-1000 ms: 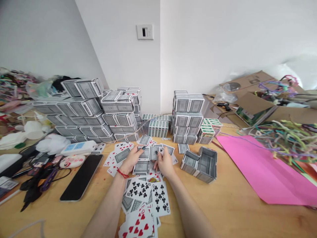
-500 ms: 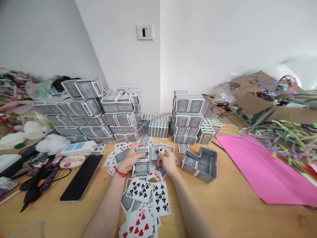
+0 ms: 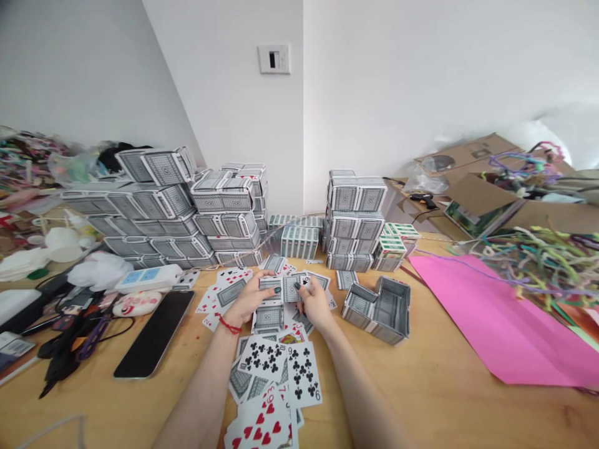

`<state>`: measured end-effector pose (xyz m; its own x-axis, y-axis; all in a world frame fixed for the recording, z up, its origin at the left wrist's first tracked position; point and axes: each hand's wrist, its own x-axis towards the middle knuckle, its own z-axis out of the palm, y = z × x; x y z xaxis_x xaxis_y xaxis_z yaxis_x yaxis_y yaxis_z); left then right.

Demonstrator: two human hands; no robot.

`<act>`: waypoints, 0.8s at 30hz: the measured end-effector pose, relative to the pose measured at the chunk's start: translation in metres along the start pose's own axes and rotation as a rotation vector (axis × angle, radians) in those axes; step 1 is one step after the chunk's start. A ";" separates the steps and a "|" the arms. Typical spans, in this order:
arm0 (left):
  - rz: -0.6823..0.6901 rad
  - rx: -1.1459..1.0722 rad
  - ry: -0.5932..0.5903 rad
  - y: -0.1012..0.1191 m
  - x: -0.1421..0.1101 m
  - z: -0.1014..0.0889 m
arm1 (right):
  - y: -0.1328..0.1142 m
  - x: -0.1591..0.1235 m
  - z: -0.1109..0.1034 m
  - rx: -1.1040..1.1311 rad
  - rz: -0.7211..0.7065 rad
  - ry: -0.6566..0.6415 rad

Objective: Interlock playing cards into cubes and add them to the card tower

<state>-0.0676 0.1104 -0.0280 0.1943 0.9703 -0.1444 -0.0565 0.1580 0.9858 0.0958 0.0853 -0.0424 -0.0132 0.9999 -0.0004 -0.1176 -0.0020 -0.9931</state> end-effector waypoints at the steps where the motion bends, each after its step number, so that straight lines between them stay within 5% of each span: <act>1: -0.008 -0.003 -0.003 0.000 0.000 0.001 | 0.002 0.001 0.000 -0.004 -0.001 0.002; 18: 0.026 0.035 -0.031 -0.003 0.001 0.001 | 0.012 0.004 -0.001 -0.127 0.037 -0.028; 24: 0.015 0.036 0.010 -0.002 0.002 0.004 | 0.010 0.003 0.000 -0.019 0.073 -0.014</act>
<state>-0.0628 0.1117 -0.0296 0.1835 0.9743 -0.1307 -0.0236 0.1373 0.9903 0.0944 0.0885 -0.0518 -0.0348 0.9968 -0.0715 -0.0972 -0.0746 -0.9925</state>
